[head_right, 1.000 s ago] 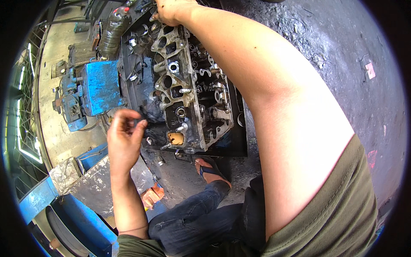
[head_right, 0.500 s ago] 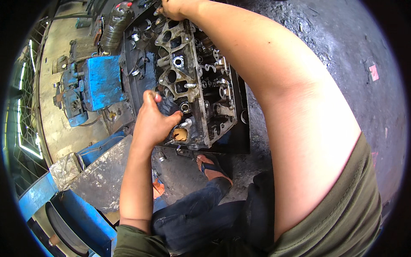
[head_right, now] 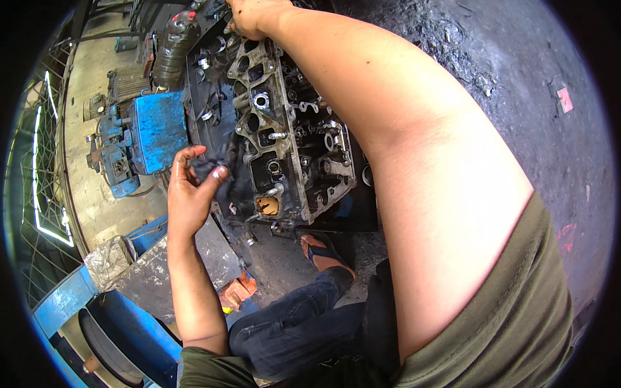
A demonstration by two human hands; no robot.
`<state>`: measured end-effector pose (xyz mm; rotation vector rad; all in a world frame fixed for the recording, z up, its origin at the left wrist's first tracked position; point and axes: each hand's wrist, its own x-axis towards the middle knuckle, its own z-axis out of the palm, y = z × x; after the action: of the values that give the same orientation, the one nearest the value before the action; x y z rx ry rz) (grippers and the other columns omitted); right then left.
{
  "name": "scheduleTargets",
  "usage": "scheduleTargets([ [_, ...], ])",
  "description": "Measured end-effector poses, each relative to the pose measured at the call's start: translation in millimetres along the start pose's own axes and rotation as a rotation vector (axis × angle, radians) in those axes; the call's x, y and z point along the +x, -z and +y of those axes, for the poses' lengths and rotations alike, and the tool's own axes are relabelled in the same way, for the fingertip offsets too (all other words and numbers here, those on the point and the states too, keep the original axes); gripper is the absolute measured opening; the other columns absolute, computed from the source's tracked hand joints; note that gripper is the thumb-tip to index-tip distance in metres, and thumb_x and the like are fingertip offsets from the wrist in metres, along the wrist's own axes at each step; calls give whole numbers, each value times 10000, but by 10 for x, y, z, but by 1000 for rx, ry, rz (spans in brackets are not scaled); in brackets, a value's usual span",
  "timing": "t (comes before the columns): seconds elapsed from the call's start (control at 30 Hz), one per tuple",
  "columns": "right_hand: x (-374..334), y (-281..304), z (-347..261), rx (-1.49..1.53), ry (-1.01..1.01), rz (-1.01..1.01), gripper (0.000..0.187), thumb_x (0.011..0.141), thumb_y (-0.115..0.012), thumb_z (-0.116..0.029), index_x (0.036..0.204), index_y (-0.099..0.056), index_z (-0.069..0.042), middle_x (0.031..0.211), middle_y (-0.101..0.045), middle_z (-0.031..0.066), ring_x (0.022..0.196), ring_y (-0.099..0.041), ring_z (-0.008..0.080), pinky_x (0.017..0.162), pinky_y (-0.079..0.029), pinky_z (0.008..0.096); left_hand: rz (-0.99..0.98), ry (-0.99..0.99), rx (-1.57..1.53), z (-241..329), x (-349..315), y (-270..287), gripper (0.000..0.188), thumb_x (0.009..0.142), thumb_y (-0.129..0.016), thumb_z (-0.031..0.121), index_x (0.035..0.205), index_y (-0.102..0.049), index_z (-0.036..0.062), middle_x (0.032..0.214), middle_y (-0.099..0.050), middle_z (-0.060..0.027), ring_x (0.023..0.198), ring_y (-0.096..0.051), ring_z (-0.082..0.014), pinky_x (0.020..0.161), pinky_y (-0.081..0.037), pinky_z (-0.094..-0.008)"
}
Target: The person scrubs and wipes a disassembled engine cylinder head on a workbench using a toothbrush and a rag. They repeatedly scrub crevices and wipe surfaces, alternating between tools to remove grime.
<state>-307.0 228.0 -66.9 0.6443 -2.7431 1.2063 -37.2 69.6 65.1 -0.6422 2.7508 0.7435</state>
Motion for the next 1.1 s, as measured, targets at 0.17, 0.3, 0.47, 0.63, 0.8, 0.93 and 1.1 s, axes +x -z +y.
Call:
scheduleTargets([
  [0.17,11,-15,28,25,15,14,581,940,-755,-348,1414,-589,-56,1693,-304,284,1547,-326,450,1257,-304,517,-224,-136,310,108,-109,-224,637,791,-922,192,1271,-543,14,1116,-695,-185,952,-675,-260,885,-563,-377],
  [0.3,35,-57,45,-14,17,16,594,940,-755,-355,1420,-583,-49,1683,-323,278,1551,-318,452,1258,-301,525,-44,-146,467,78,27,-556,632,721,-899,189,1175,-508,-15,1024,-667,-234,913,-670,-386,871,-550,-436],
  [0.47,12,-25,3,25,40,87,649,936,-765,-375,1467,-566,-57,1640,-380,269,1543,-317,465,1256,-302,536,-86,-212,513,7,101,-571,586,738,-845,183,1165,-520,-53,1076,-709,-306,1043,-692,-485,891,-534,-518],
  [0.63,0,35,7,52,22,-40,591,930,-759,-349,1420,-593,-65,1628,-391,274,1533,-336,456,1249,-320,523,-198,-111,263,-20,133,-155,280,903,-690,61,1174,-641,3,1005,-760,-213,899,-756,-365,837,-573,-421],
  [0.8,28,-72,41,4,33,4,527,944,-733,-325,1385,-605,-67,1636,-372,295,1539,-324,471,1245,-328,524,-148,-334,171,71,39,-199,314,847,-778,16,1145,-684,39,984,-683,-67,851,-667,-177,793,-556,-323],
  [0.93,50,-146,55,-34,57,78,554,930,-769,-365,1372,-621,-65,1648,-355,293,1552,-299,468,1251,-323,518,-121,-442,213,118,43,-492,387,777,-908,150,1050,-653,50,1012,-638,-117,899,-678,-278,818,-570,-401],
  [1.1,18,-100,93,-29,116,131,503,925,-754,-297,1353,-632,-63,1571,-433,276,1498,-369,453,1223,-366,512,-35,-603,187,-26,128,-620,353,808,-892,130,1013,-619,41,925,-572,-51,786,-549,-158,694,-488,-318],
])
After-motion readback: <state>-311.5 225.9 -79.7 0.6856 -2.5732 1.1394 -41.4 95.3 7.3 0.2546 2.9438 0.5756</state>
